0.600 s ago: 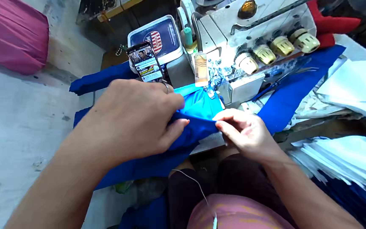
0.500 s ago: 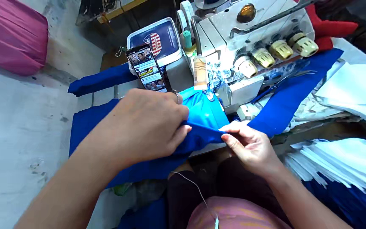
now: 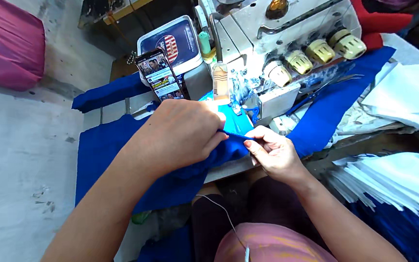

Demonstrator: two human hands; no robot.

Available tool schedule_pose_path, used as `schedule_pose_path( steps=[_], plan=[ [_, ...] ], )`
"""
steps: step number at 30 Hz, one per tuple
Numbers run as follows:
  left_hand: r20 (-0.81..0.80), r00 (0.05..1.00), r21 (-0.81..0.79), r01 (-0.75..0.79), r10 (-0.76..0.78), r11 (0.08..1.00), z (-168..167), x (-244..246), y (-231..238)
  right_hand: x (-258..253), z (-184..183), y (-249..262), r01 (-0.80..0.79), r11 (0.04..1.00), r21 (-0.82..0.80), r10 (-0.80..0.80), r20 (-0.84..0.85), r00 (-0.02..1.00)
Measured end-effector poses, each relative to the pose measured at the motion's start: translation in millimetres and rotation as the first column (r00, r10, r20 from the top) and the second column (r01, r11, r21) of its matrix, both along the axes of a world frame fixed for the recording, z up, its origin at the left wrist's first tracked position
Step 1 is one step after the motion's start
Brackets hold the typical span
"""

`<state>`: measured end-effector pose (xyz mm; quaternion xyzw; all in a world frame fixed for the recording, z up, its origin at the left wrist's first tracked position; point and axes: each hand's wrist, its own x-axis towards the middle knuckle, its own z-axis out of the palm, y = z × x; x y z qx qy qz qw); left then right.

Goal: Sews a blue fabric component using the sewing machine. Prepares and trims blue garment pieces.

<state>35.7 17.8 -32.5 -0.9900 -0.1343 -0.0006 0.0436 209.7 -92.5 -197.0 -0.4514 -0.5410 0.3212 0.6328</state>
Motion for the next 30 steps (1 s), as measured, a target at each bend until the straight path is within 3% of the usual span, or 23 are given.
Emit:
schedule_pose_path(
  steps=[8, 12, 17, 24, 27, 30],
  plan=[
    [0.004, 0.996, -0.104, -0.085, 0.086, 0.991, 8.8, -7.6, 24.4, 2.6, 4.4, 11.8, -0.007, 1.0, -0.013, 0.007, 0.015, 1.0],
    [0.051, 0.998, -0.177, -0.023, 0.032, 0.984, 11.2, -8.0, 15.6, -0.5, 4.9, 0.5, 0.013, 1.0, -0.007, -0.013, 0.027, 1.0],
    [0.015, 1.0, -0.133, -0.012, 0.014, 0.991, -7.9, 5.6, 12.6, -1.4, 1.5, 4.9, 0.019, 1.0, -0.004, -0.019, 0.027, 0.999],
    [0.223, 0.974, -0.112, 0.067, -0.041, 0.991, -39.9, 11.3, 21.1, 0.7, 7.1, 19.3, 0.009, 1.0, -0.029, -0.009, 0.01, 1.0],
    [0.232, 0.972, -0.179, 0.001, 0.041, 0.984, -41.0, 9.4, 28.0, 2.0, 7.9, 22.8, -0.02, 0.999, -0.045, 0.019, -0.026, 0.999],
    [0.2, 0.971, -0.119, -0.106, 0.128, 0.987, -31.5, 0.8, 34.0, 3.3, 9.4, 24.0, -0.013, 0.997, -0.076, 0.011, -0.024, 1.0]
  ],
)
